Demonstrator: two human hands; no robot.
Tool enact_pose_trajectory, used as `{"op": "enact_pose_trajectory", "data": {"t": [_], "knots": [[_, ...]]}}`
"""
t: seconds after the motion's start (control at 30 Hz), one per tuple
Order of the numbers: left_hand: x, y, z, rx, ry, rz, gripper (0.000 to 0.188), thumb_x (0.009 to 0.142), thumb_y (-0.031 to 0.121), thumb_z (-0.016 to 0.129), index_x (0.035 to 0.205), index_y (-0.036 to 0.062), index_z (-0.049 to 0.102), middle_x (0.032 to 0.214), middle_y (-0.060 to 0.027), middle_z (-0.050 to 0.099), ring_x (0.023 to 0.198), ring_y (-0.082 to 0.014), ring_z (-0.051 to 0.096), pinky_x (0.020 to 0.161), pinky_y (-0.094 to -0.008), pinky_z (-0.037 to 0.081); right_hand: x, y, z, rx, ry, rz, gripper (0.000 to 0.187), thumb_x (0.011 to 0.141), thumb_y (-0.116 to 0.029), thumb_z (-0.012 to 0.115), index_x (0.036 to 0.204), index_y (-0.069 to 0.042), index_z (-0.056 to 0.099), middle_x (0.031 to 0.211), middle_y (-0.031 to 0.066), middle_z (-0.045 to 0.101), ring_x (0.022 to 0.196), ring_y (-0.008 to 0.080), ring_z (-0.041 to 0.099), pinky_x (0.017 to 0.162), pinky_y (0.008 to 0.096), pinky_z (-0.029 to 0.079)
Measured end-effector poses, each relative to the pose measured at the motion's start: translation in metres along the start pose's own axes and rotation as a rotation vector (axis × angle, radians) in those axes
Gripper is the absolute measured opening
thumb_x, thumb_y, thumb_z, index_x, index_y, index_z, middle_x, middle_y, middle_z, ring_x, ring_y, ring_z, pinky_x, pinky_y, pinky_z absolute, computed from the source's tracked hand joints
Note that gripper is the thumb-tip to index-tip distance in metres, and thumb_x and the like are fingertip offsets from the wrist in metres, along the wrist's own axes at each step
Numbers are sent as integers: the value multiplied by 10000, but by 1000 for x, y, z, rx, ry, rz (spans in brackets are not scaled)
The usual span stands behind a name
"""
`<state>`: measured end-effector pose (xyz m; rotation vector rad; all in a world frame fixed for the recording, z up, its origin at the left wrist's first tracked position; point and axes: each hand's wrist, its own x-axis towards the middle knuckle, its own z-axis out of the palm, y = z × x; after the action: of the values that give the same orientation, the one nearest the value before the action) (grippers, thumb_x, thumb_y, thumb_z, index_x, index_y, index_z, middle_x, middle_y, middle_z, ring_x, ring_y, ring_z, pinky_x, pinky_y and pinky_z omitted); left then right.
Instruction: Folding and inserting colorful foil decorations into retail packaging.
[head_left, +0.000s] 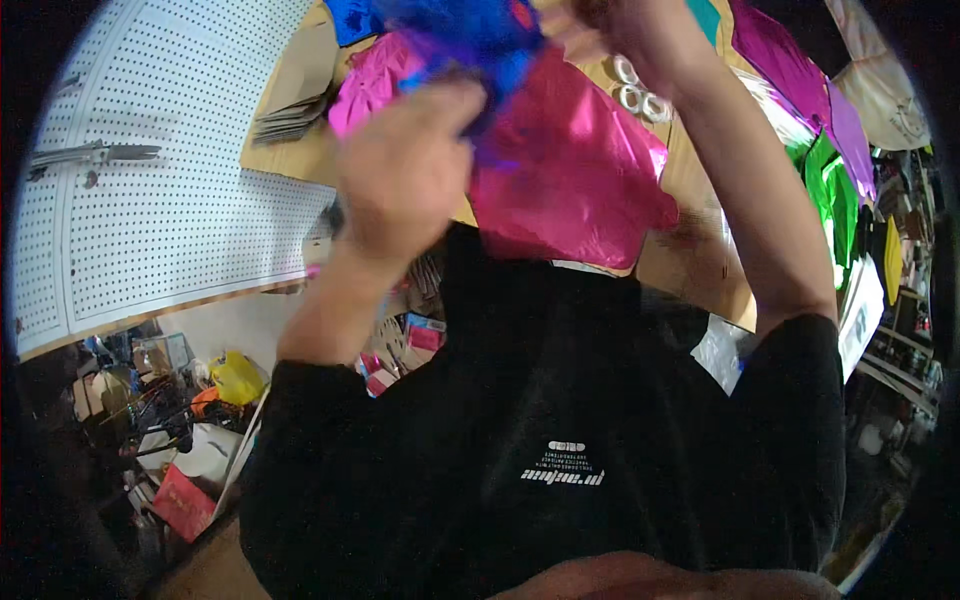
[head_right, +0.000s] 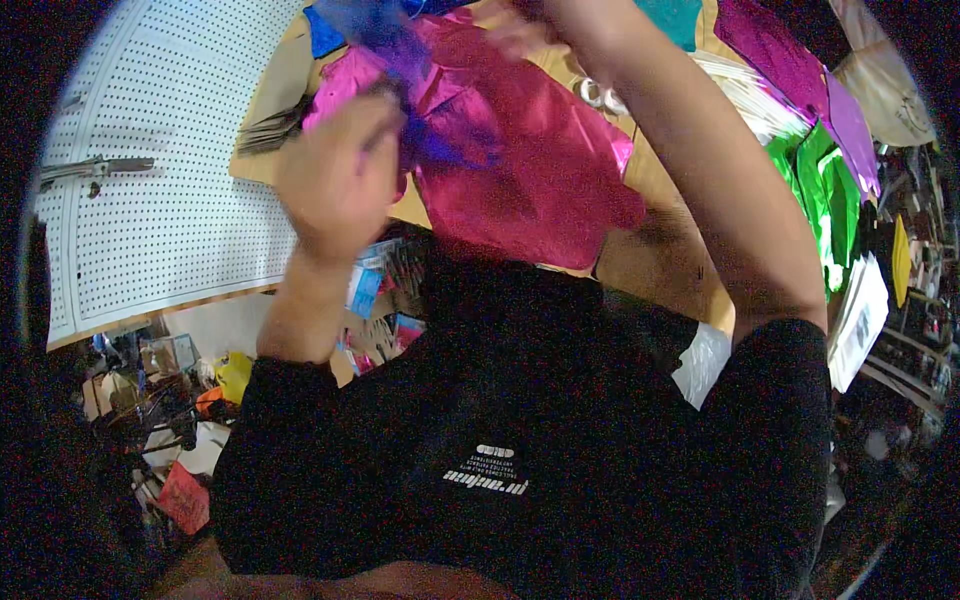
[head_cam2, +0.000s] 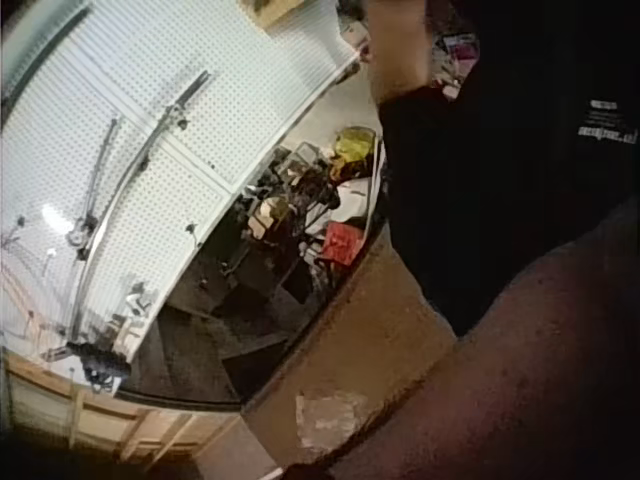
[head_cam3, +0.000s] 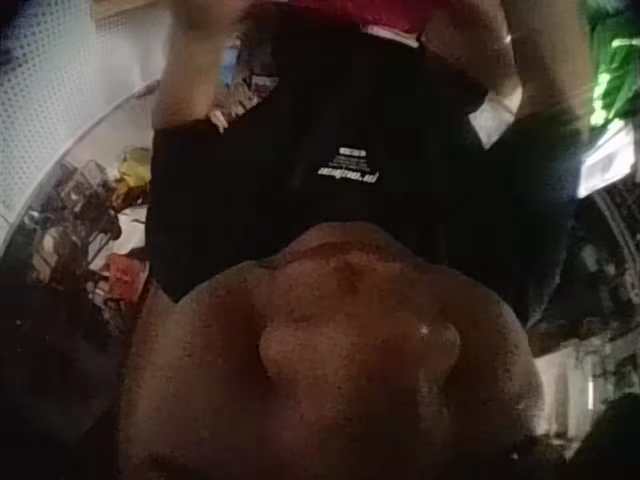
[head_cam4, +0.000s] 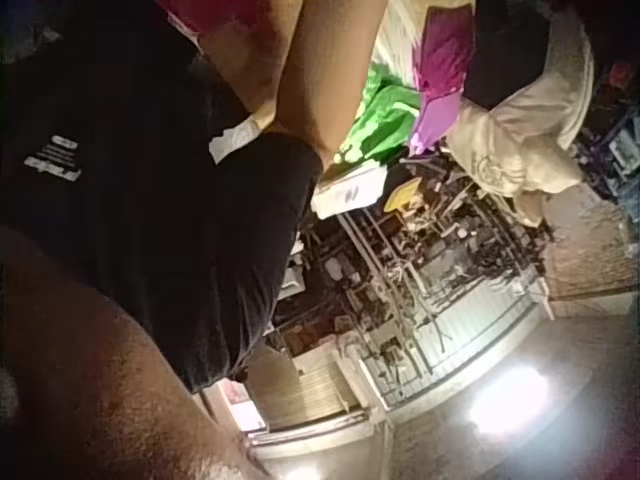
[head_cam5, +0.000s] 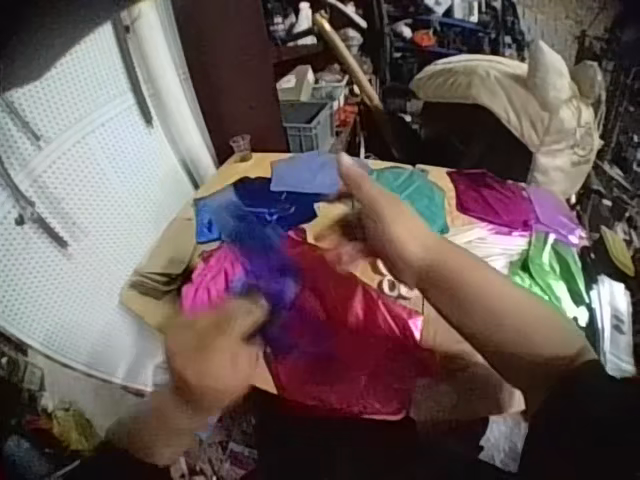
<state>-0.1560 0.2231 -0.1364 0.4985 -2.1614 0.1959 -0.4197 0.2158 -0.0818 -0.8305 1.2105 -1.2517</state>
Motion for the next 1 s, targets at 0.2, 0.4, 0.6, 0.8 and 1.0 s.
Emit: {"op": "enact_pose_trajectory", "data": {"t": [0.2,0.4,0.6,0.8,1.0], "knots": [[-22,74,32,-233,-205,25,158,827,81,694,979,49,727,1011,-92,748,972,-268,748,861,-369,611,-110,44,-31,-444,34,-103,676,884,-84,784,1481,-49,469,949,91,701,773,114,649,652,243,515],[-41,83,53,-271,-363,120,246,792,167,758,1005,51,719,1079,-103,734,1063,-283,719,925,-414,585,-136,88,-50,-625,214,-144,821,856,-50,831,1541,-66,379,873,74,685,776,129,661,702,286,538],[-26,93,38,-466,-516,-19,461,802,350,823,1132,45,719,1263,-144,697,1173,-326,673,995,-448,546,-131,110,-70,-1049,299,-300,859,794,-43,857,1530,-90,415,851,107,684,695,178,641,654,343,534],[-25,68,39,-310,-443,-56,406,837,327,808,1130,56,738,1323,-129,671,1212,-335,635,1021,-464,507,-135,100,-53,-1094,303,-300,863,743,-62,870,1499,-82,456,982,176,673,802,317,677,744,419,561],[-20,62,40,-353,-522,-171,376,852,241,802,1163,48,717,1283,-131,673,1187,-337,623,1055,-480,480,-153,98,-49,-1338,262,-601,775,708,-96,872,1409,-39,547,1184,195,614,1051,369,624,939,445,521]]}}
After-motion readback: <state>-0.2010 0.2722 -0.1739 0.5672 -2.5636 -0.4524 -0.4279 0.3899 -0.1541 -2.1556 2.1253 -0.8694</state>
